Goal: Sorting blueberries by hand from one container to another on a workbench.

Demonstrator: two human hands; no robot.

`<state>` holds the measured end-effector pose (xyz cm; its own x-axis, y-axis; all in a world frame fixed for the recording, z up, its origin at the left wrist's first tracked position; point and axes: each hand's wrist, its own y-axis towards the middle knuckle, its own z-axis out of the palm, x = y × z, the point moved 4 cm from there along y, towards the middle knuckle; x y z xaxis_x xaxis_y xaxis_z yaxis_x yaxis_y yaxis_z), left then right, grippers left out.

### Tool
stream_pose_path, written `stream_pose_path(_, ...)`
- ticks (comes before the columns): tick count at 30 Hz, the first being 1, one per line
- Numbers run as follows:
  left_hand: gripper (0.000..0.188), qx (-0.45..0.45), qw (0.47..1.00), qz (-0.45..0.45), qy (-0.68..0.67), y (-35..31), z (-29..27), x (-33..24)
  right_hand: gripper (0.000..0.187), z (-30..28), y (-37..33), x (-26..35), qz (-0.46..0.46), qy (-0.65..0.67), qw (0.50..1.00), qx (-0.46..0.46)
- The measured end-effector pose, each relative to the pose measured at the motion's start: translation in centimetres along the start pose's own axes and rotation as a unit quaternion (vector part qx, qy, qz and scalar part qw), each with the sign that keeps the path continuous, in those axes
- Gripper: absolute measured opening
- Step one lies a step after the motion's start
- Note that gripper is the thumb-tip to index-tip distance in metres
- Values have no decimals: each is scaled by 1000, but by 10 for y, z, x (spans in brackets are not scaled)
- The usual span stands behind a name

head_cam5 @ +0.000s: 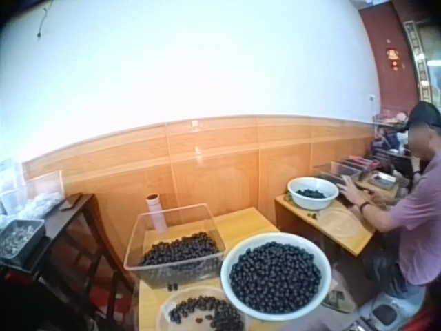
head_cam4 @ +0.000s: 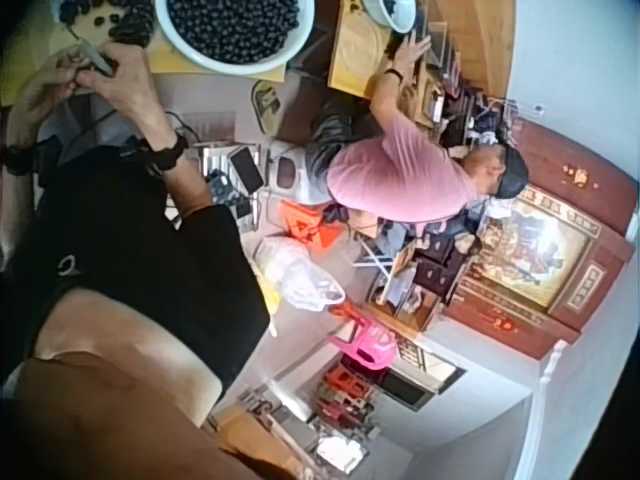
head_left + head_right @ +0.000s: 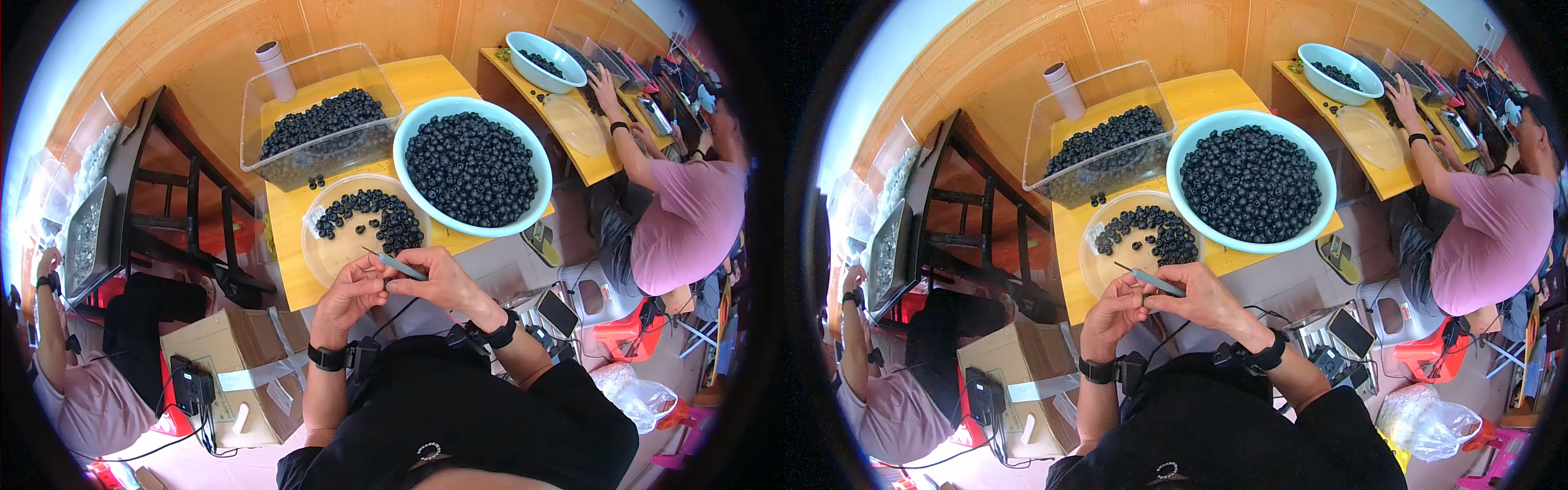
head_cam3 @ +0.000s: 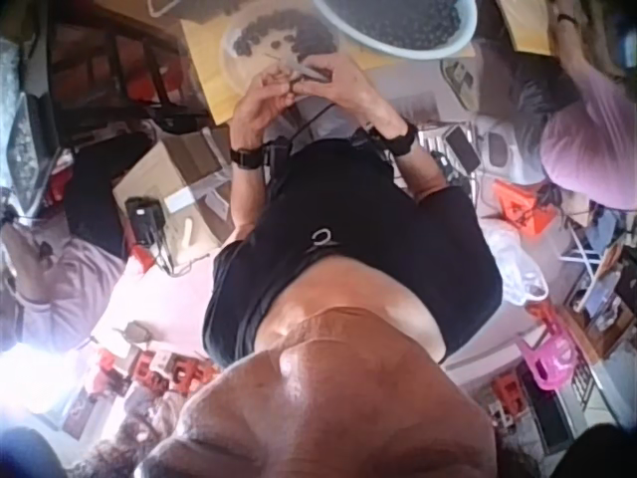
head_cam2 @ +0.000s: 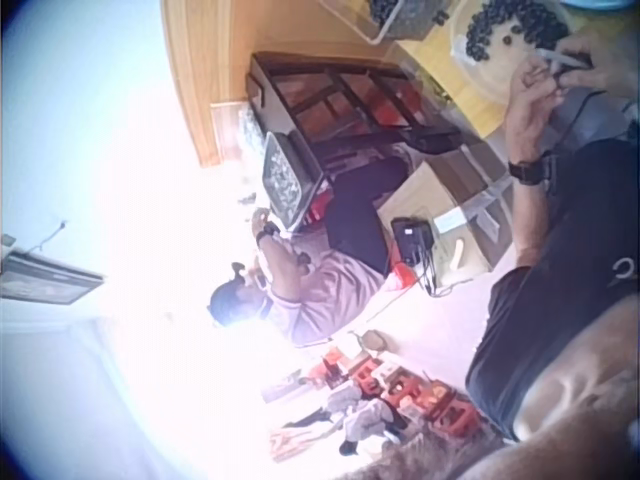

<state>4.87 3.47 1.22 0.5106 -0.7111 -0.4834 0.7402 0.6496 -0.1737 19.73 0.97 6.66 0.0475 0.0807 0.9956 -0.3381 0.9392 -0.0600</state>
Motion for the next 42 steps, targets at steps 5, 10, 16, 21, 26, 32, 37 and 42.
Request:
stream_pose_path(5,23,5,999,-28,31,1,1,3,11,-3,-1,-13,40,5,999,-23)
stream_pose_path(10,20,-18,999,16,31,3,4,4,13,5,-9,-2,-14,4,997,-78)
stream_pose_path(16,25,-77,993,30,86,6,-1,10,19,-9,-7,0,10,-108,987,-114)
stream_pose_path(21,26,-122,984,51,120,2,12,2,22,-63,8,4,-59,-207,954,-206)
stream_pose_path(26,27,-195,958,137,162,-29,-11,-21,41,-123,11,39,-198,-432,754,-454)
stream_pose_path(32,25,-307,906,228,181,-79,-70,-42,36,-105,-2,19,-135,-354,852,-362)
stream_pose_path(37,39,-441,799,245,328,-81,-85,-39,50,-29,12,8,-162,-359,905,-161)
stream_pose_path(42,55,-423,815,170,358,-55,-71,-23,44,-1,33,-21,-78,-455,882,-101)
